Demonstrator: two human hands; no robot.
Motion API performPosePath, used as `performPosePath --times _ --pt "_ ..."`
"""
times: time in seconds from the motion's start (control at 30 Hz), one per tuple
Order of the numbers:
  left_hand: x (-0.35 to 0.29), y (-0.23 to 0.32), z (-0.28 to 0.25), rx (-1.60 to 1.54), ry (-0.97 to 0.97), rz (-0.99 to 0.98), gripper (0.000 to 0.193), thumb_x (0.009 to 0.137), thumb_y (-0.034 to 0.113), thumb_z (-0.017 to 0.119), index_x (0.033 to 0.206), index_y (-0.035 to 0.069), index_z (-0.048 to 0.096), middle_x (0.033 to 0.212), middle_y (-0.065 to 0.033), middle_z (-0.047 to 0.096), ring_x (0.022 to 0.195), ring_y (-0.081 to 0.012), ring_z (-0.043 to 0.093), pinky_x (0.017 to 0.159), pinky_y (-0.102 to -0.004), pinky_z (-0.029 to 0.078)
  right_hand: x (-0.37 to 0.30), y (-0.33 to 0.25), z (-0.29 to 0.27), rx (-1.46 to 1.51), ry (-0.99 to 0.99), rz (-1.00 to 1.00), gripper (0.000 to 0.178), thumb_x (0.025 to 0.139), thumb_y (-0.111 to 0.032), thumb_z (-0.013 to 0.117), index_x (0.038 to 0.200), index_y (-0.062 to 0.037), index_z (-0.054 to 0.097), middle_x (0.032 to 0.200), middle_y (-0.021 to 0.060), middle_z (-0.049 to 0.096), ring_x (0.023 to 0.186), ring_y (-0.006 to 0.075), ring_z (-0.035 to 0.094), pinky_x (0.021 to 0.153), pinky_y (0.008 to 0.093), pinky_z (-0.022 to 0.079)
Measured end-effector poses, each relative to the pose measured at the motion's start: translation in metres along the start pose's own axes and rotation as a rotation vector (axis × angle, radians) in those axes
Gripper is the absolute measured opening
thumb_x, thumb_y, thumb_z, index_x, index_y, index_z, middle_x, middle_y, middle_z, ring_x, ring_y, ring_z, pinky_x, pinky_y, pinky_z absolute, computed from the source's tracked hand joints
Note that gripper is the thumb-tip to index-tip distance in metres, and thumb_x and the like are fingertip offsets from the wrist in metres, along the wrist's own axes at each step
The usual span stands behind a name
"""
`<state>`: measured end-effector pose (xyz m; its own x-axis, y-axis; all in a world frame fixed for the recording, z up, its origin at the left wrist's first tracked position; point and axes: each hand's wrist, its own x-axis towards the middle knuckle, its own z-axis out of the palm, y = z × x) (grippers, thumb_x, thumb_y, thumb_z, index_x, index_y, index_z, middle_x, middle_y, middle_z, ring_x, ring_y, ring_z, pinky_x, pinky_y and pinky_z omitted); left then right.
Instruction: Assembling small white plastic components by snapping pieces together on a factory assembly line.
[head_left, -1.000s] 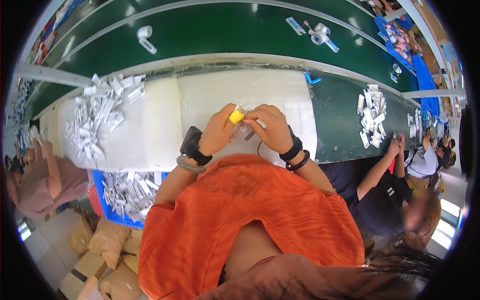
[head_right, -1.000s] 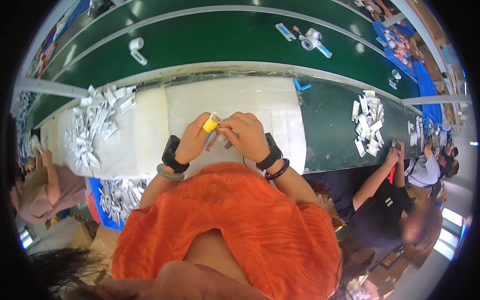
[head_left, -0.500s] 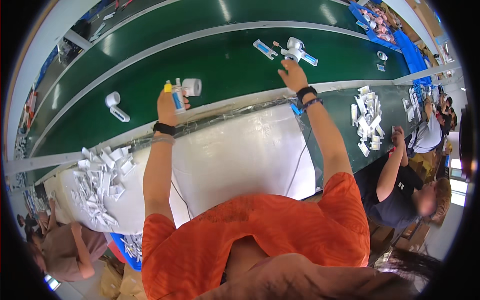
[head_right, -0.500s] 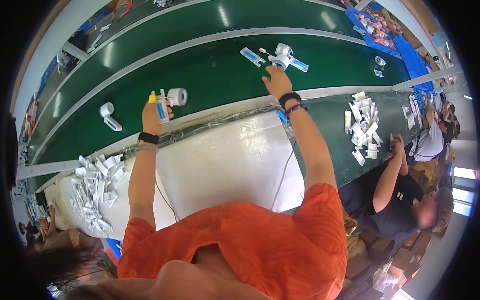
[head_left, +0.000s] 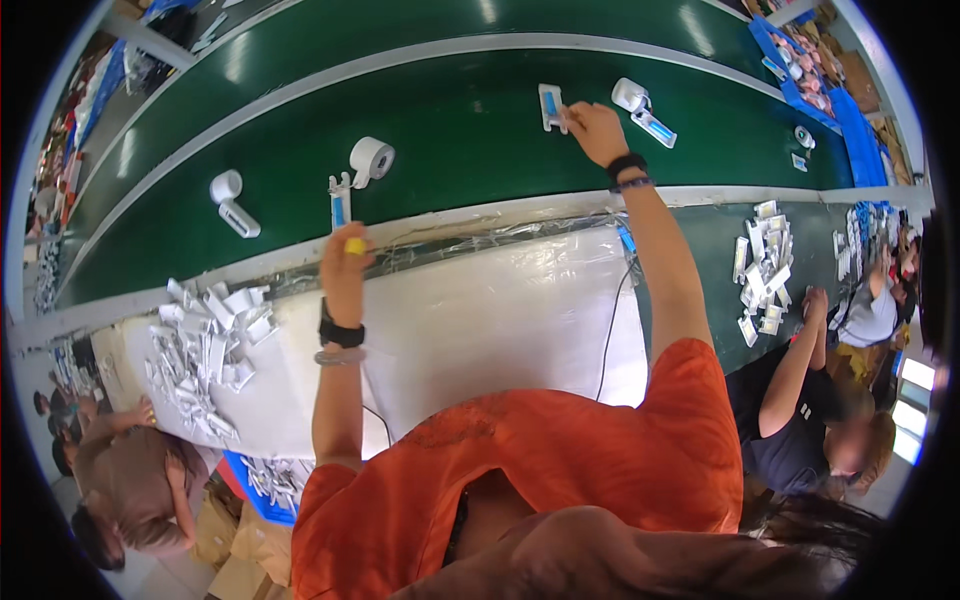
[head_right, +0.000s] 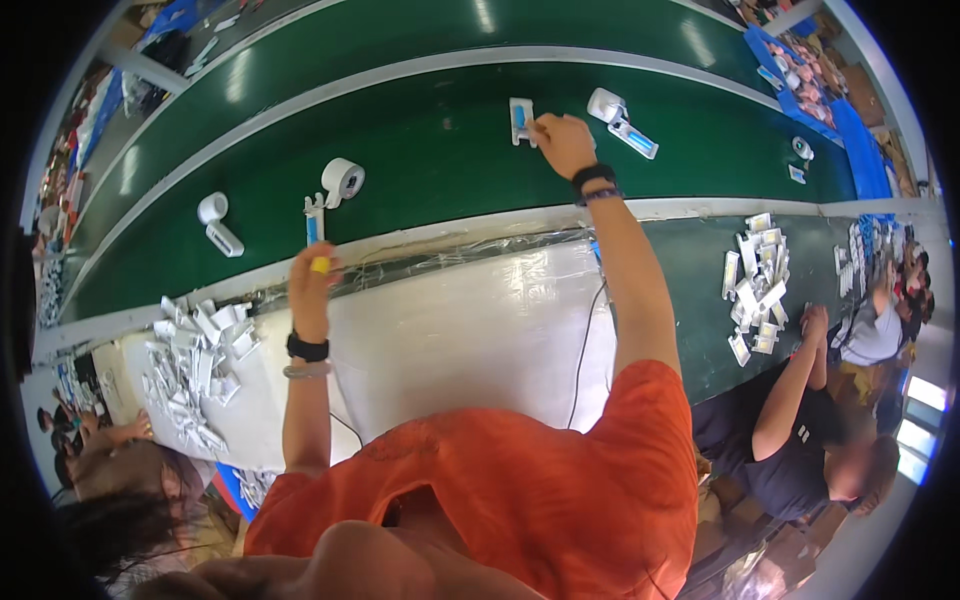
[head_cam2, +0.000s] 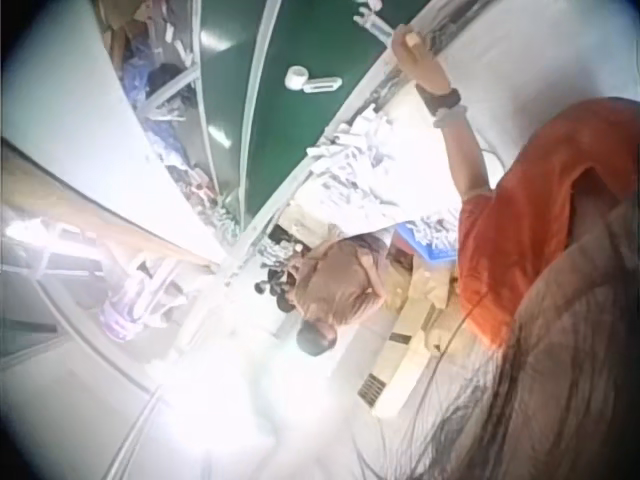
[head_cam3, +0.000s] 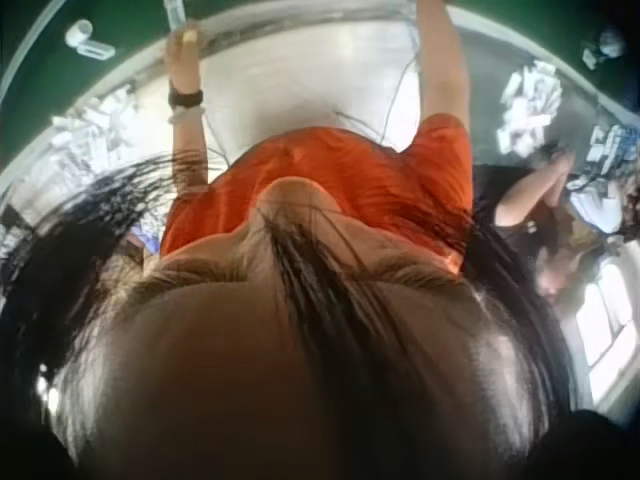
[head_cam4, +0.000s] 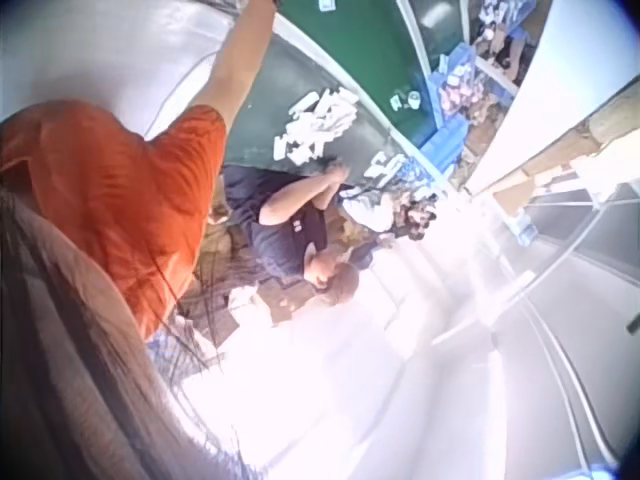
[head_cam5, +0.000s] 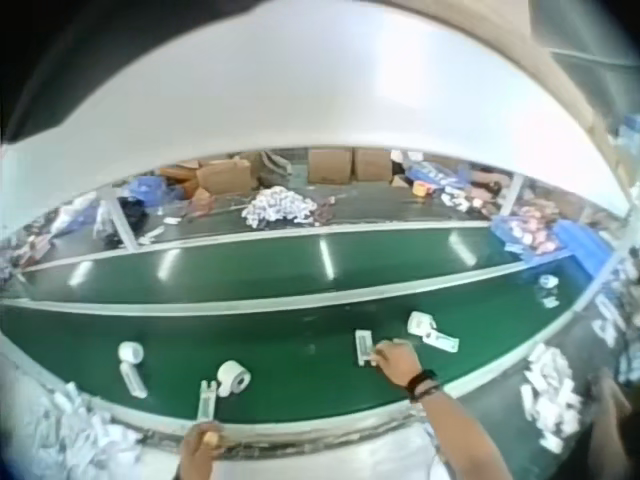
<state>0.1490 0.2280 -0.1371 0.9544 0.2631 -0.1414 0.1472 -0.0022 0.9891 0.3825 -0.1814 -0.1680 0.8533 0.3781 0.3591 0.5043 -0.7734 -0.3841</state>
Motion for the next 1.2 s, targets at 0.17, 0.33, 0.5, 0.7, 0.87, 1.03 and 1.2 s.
performPosePath --times 0.17,0.33,0.5,0.7,0.87,1.03,1.2 --pt "-0.072 0.022 0.063 0.299 -0.180 0.350 0.056 0.081 0.000 0.063 0.133 0.005 0.043 0.129 -0.0144 0.051 0.113 -0.0249 0.054 0.091 -0.0349 0.046 -0.053 -0.133 -0.043 0.726 -0.203 0.175 0.014 0.086 -0.015 0.070 0.090 -0.0033 0.063 0.075 0.0037 0.067 0.069 0.0102 0.062 0.059 0.0267 0.049" --pt "-0.126 0.055 0.097 0.300 -0.180 0.576 0.064 0.079 0.016 0.073 0.134 0.004 0.043 0.131 -0.0189 0.050 0.116 -0.0294 0.052 0.096 -0.0376 0.043 -0.126 -0.249 -0.085 1.293 -0.386 0.179 0.012 0.085 -0.007 0.069 0.087 -0.0029 0.058 0.075 0.0019 0.063 0.066 0.0068 0.061 0.059 0.0207 0.046" --pt "-0.173 0.066 0.064 0.006 -0.531 0.172 0.047 0.087 0.017 0.067 0.128 0.002 0.049 0.111 -0.0114 0.061 0.095 -0.0213 0.060 0.088 -0.0306 0.047 -0.159 -0.294 -0.136 1.270 -0.613 0.288 0.013 0.084 -0.006 0.070 0.086 -0.0030 0.057 0.078 0.0032 0.065 0.068 0.0079 0.061 0.063 0.0214 0.047" --pt "-0.205 0.103 0.024 -0.140 -0.696 -0.051 0.026 0.095 0.015 0.057 0.118 0.002 0.054 0.082 -0.0002 0.059 0.073 -0.0071 0.053 0.064 -0.0230 0.043 -0.184 -0.302 -0.172 1.124 -0.976 0.052 0.018 0.088 -0.008 0.065 0.104 -0.0003 0.063 0.090 0.0044 0.068 0.071 0.0087 0.062 0.066 0.0221 0.048" --pt "-0.222 0.117 0.013 -0.008 -0.721 -0.035 0.029 0.095 0.017 0.057 0.122 0.005 0.054 0.081 -0.0001 0.058 0.068 -0.0061 0.053 0.061 -0.0218 0.045 -0.202 -0.311 -0.165 1.072 -1.075 0.033 0.022 0.090 -0.009 0.062 0.110 -0.0001 0.064 0.081 0.0052 0.070 0.072 0.0111 0.065 0.067 0.0233 0.049" --pt "-0.235 0.112 0.013 -0.017 -0.667 -0.052 0.025 0.096 0.013 0.048 0.119 0.004 0.053 0.085 -0.0026 0.059 0.062 -0.0076 0.054 0.055 -0.0225 0.046 -0.222 -0.355 -0.158 0.537 -0.561 0.042 0.009 0.085 -0.007 0.065 0.090 -0.0019 0.060 0.067 0.0026 0.065 0.062 0.0107 0.064 0.058 0.0219 0.048" --pt "-0.242 0.105 0.030 -0.396 -0.475 -0.213 0.027 0.100 0.020 0.045 0.122 0.005 0.048 0.089 -0.0068 0.059 0.060 -0.0130 0.058 0.053 -0.0256 0.048 -0.238 -0.369 -0.135 0.569 0.164 -0.036 0.014 0.080 -0.002 0.069 0.089 -0.0017 0.058 0.077 0.0108 0.064 0.064 0.0218 0.066 0.058 0.0284 0.052"
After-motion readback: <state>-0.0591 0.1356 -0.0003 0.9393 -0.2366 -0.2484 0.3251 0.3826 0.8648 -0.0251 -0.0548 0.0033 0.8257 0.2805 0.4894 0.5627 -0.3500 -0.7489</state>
